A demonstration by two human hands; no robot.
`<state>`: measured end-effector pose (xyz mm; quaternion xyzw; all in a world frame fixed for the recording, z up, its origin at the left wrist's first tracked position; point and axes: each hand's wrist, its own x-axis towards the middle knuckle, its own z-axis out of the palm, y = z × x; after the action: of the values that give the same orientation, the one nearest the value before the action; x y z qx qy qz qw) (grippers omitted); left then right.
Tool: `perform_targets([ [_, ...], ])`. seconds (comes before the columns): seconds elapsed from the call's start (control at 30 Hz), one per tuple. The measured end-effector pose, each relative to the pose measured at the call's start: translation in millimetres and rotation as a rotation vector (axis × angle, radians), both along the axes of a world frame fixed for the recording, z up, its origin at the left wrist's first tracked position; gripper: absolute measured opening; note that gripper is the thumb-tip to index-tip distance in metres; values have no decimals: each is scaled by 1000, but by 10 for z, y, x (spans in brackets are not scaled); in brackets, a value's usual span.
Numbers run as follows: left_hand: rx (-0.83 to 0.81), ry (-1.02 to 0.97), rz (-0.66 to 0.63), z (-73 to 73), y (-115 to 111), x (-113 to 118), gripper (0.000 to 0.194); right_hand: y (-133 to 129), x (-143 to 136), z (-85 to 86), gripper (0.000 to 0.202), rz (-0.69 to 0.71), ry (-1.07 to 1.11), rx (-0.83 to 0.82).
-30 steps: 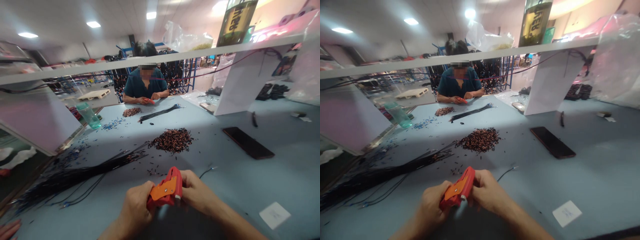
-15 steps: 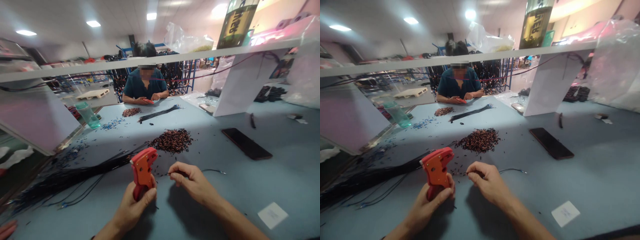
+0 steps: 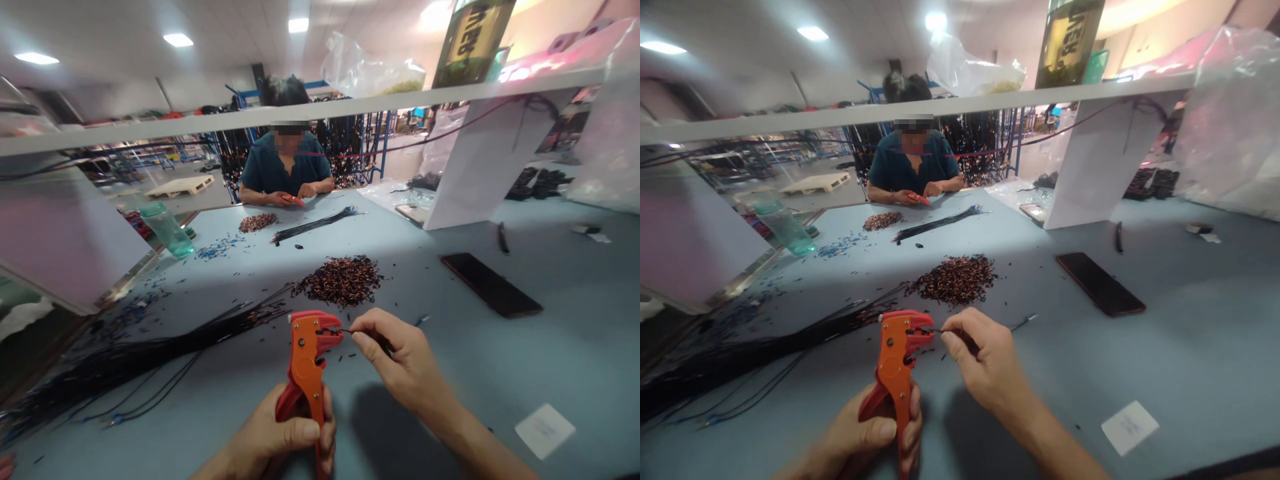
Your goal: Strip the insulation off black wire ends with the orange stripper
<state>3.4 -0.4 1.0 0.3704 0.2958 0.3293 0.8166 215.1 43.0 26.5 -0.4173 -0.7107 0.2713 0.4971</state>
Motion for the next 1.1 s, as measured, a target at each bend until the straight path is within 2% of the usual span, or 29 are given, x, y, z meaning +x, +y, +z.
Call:
perform_targets([
  [0.13, 0, -17, 1, -22, 2, -8, 37, 7, -4, 3, 15, 30, -23, 53],
  [0.33, 9, -10, -28, 3, 6, -28, 38, 10, -26, -57, 16, 6, -93, 33],
  [0.7, 16, 7, -51, -1, -5, -32, 38, -23, -21, 56, 17, -32, -85, 101],
  [1.1, 44, -1, -82, -52, -8, -40, 37, -15, -13, 18, 16, 15, -108, 152],
])
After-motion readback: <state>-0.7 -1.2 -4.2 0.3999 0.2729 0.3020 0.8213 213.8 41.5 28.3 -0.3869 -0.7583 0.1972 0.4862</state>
